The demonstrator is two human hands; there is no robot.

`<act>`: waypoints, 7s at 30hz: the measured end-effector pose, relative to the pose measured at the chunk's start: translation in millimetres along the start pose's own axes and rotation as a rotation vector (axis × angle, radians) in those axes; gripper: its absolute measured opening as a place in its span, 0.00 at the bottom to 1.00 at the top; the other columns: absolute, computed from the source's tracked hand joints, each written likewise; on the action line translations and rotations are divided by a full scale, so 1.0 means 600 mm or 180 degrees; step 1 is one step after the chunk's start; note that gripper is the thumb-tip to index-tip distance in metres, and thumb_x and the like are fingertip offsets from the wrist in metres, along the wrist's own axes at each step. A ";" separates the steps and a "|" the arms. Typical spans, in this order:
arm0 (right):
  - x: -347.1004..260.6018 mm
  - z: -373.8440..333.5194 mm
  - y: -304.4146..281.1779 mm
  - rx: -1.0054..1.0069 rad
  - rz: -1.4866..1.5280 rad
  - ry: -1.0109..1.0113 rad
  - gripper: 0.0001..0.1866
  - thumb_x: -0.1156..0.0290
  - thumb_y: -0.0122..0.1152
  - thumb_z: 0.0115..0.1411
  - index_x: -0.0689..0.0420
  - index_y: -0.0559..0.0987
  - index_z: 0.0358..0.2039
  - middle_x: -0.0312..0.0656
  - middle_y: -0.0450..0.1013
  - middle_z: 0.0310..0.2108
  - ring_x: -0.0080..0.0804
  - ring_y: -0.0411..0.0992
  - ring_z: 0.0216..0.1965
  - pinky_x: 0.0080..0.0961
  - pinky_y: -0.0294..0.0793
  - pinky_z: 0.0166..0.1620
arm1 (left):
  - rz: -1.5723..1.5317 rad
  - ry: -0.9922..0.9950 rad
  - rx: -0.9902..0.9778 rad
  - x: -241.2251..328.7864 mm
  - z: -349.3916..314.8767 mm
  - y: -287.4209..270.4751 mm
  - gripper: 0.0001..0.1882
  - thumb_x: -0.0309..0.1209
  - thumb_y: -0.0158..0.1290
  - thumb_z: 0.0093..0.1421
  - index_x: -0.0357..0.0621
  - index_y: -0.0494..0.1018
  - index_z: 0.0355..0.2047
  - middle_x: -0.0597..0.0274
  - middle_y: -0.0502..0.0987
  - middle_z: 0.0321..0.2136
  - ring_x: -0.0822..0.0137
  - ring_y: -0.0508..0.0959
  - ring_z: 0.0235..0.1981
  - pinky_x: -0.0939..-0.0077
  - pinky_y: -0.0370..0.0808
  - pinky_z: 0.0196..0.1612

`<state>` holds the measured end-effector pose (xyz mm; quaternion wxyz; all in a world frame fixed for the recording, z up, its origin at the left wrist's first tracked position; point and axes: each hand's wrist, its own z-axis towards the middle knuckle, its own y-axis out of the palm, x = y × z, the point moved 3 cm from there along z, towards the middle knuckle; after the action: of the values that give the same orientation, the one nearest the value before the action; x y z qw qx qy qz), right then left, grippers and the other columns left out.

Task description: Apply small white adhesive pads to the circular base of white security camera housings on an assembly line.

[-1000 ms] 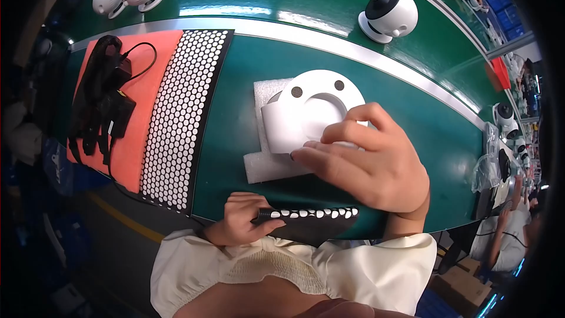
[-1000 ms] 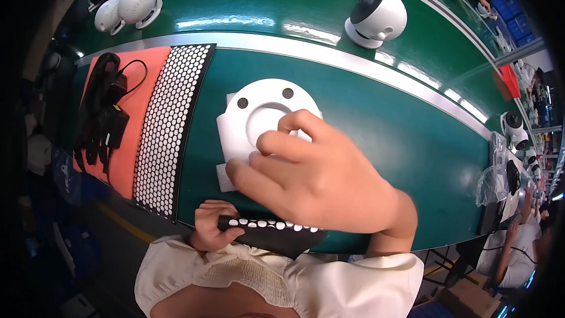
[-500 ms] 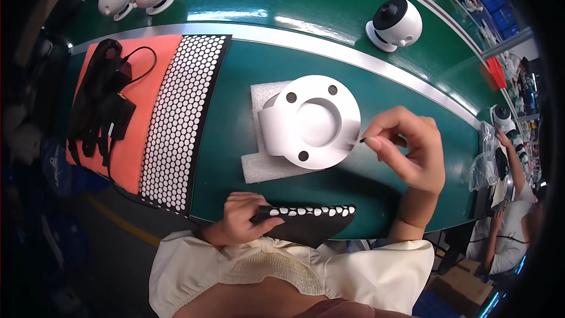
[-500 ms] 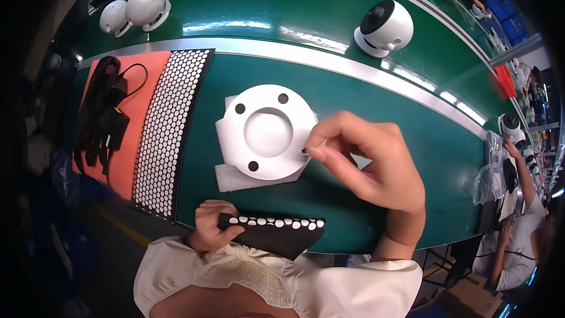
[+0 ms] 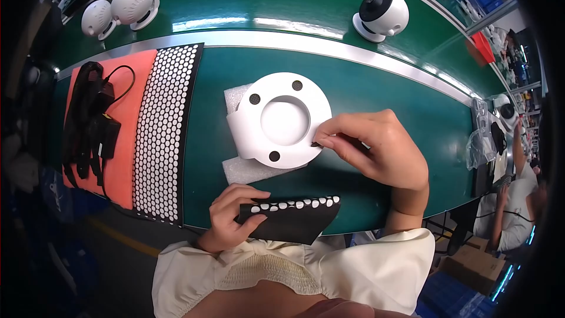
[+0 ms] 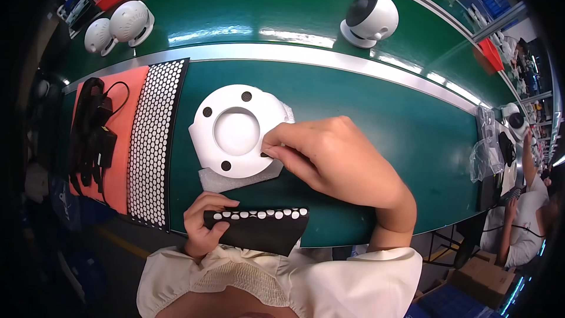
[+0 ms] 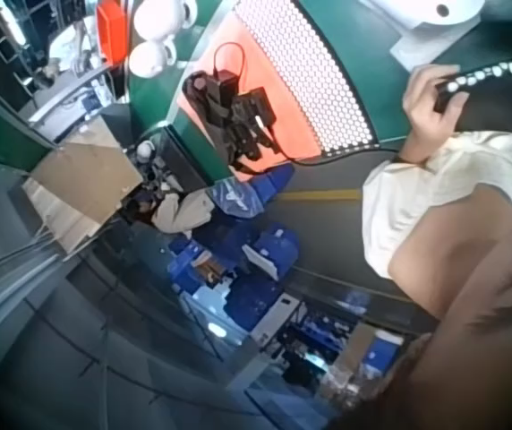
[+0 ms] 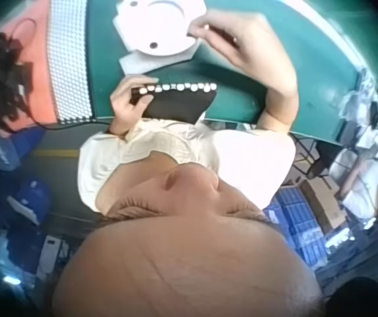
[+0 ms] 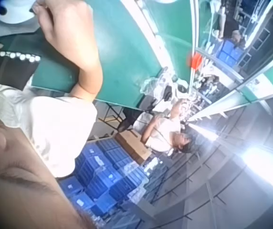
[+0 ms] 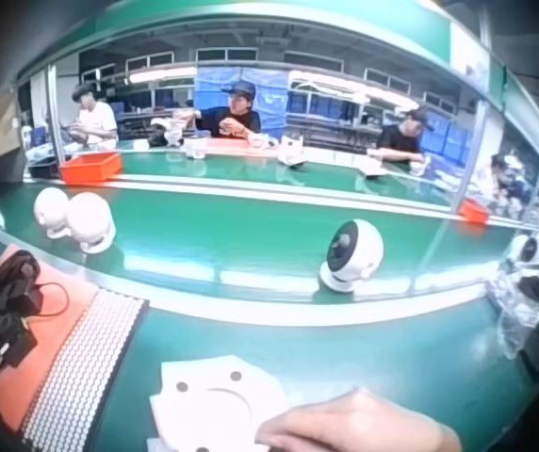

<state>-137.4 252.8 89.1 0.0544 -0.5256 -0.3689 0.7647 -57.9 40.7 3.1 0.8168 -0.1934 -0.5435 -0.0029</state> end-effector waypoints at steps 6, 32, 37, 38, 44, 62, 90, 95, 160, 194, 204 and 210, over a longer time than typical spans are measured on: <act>-0.018 -0.012 0.004 0.0106 -0.1197 -0.0541 0.10 0.79 0.58 0.40 0.56 0.74 0.27 0.37 0.68 0.17 0.31 0.66 0.17 0.22 0.63 0.22 | -0.0025 0.0005 -0.0070 0.001 -0.002 -0.001 0.12 0.24 0.58 0.39 0.30 0.71 0.25 0.54 0.74 0.27 0.60 0.73 0.28 0.75 0.70 0.31; -0.009 -0.031 -0.013 0.0146 -0.1703 -0.1391 0.13 0.63 0.54 0.50 0.58 0.72 0.32 0.35 0.64 0.17 0.28 0.66 0.21 0.25 0.63 0.23 | -0.0152 -0.0692 0.0434 0.006 -0.019 0.006 0.08 0.26 0.51 0.44 0.30 0.68 0.21 0.54 0.71 0.20 0.63 0.71 0.23 0.77 0.67 0.30; -0.013 0.054 -0.075 0.0554 0.0525 -0.0407 0.22 0.56 0.50 0.54 0.62 0.66 0.41 0.47 0.69 0.32 0.38 0.70 0.32 0.27 0.69 0.34 | -0.0033 -0.0815 0.0413 0.034 -0.019 0.006 0.07 0.20 0.50 0.45 0.31 0.70 0.27 0.57 0.73 0.24 0.68 0.70 0.27 0.75 0.68 0.34; -0.002 0.077 -0.054 0.0203 0.1122 -0.0510 0.23 0.56 0.50 0.55 0.62 0.64 0.42 0.46 0.68 0.33 0.34 0.69 0.33 0.26 0.69 0.34 | -0.0018 -0.0895 0.0432 0.032 -0.021 0.007 0.07 0.20 0.50 0.46 0.31 0.70 0.28 0.57 0.73 0.24 0.68 0.70 0.26 0.75 0.68 0.33; 0.016 0.139 0.043 -0.0960 0.0787 -0.0622 0.25 0.62 0.61 0.45 0.60 0.66 0.41 0.40 0.67 0.30 0.29 0.68 0.31 0.21 0.67 0.32 | 0.0373 -0.1247 0.0430 0.031 -0.030 -0.011 0.08 0.24 0.50 0.50 0.31 0.70 0.32 0.56 0.73 0.24 0.67 0.70 0.25 0.73 0.68 0.32; 0.048 0.132 -0.050 0.2221 -0.1468 -0.0184 0.09 0.76 0.53 0.42 0.54 0.65 0.25 0.45 0.68 0.17 0.46 0.69 0.22 0.39 0.65 0.23 | -0.0252 -0.1262 0.0627 0.013 -0.056 -0.035 0.09 0.26 0.50 0.51 0.31 0.71 0.30 0.57 0.73 0.24 0.69 0.69 0.25 0.75 0.68 0.30; 0.341 0.186 -0.027 0.0916 -0.2403 0.2459 0.19 0.58 0.40 0.56 0.46 0.67 0.47 0.41 0.54 0.56 0.41 0.46 0.59 0.52 0.40 0.57 | -0.0115 -0.0915 0.0822 -0.047 -0.084 -0.102 0.07 0.24 0.52 0.43 0.31 0.69 0.22 0.59 0.72 0.19 0.71 0.70 0.21 0.79 0.67 0.27; 0.357 0.170 -0.043 0.0688 -0.2808 0.2715 0.19 0.65 0.33 0.56 0.54 0.70 0.42 0.47 0.66 0.45 0.41 0.64 0.47 0.38 0.61 0.50 | 0.0051 -0.0858 0.0441 -0.027 -0.057 -0.104 0.08 0.24 0.56 0.45 0.33 0.71 0.26 0.60 0.72 0.19 0.74 0.72 0.22 0.82 0.68 0.27; -0.029 0.057 0.116 -0.0089 0.2234 0.1049 0.13 0.65 0.43 0.59 0.63 0.68 0.35 0.41 0.70 0.32 0.27 0.69 0.32 0.23 0.68 0.34 | -0.0443 0.0092 0.0302 -0.015 -0.039 -0.128 0.09 0.24 0.56 0.42 0.30 0.67 0.16 0.52 0.69 0.14 0.61 0.71 0.15 0.76 0.67 0.19; -0.112 0.070 0.128 -0.0559 -0.1014 -0.0621 0.18 0.59 0.60 0.43 0.59 0.69 0.28 0.39 0.64 0.22 0.32 0.63 0.23 0.25 0.57 0.28 | -0.1190 -0.0671 0.1043 -0.038 -0.042 -0.120 0.09 0.28 0.51 0.52 0.32 0.68 0.27 0.65 0.69 0.20 0.79 0.63 0.19 0.86 0.61 0.23; -0.061 0.076 0.172 -0.0694 -0.0052 -0.0340 0.09 0.67 0.59 0.46 0.56 0.70 0.21 0.39 0.66 0.19 0.31 0.64 0.21 0.24 0.56 0.28 | -0.0939 -0.1085 0.0862 -0.032 -0.027 -0.120 0.09 0.23 0.55 0.47 0.36 0.71 0.30 0.62 0.75 0.27 0.79 0.72 0.26 0.86 0.68 0.30; -0.089 0.068 0.174 0.0141 -0.1253 -0.1015 0.11 0.70 0.59 0.41 0.59 0.74 0.27 0.33 0.64 0.21 0.26 0.61 0.23 0.22 0.53 0.25 | 0.0094 -0.0640 0.0888 -0.018 -0.025 -0.128 0.06 0.22 0.57 0.44 0.37 0.72 0.24 0.60 0.74 0.17 0.72 0.73 0.16 0.83 0.67 0.20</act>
<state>-116.7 131.4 72.1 0.1550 -0.3151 -0.4512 0.8204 -65.7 -37.1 12.3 0.7771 -0.0854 -0.6148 0.1038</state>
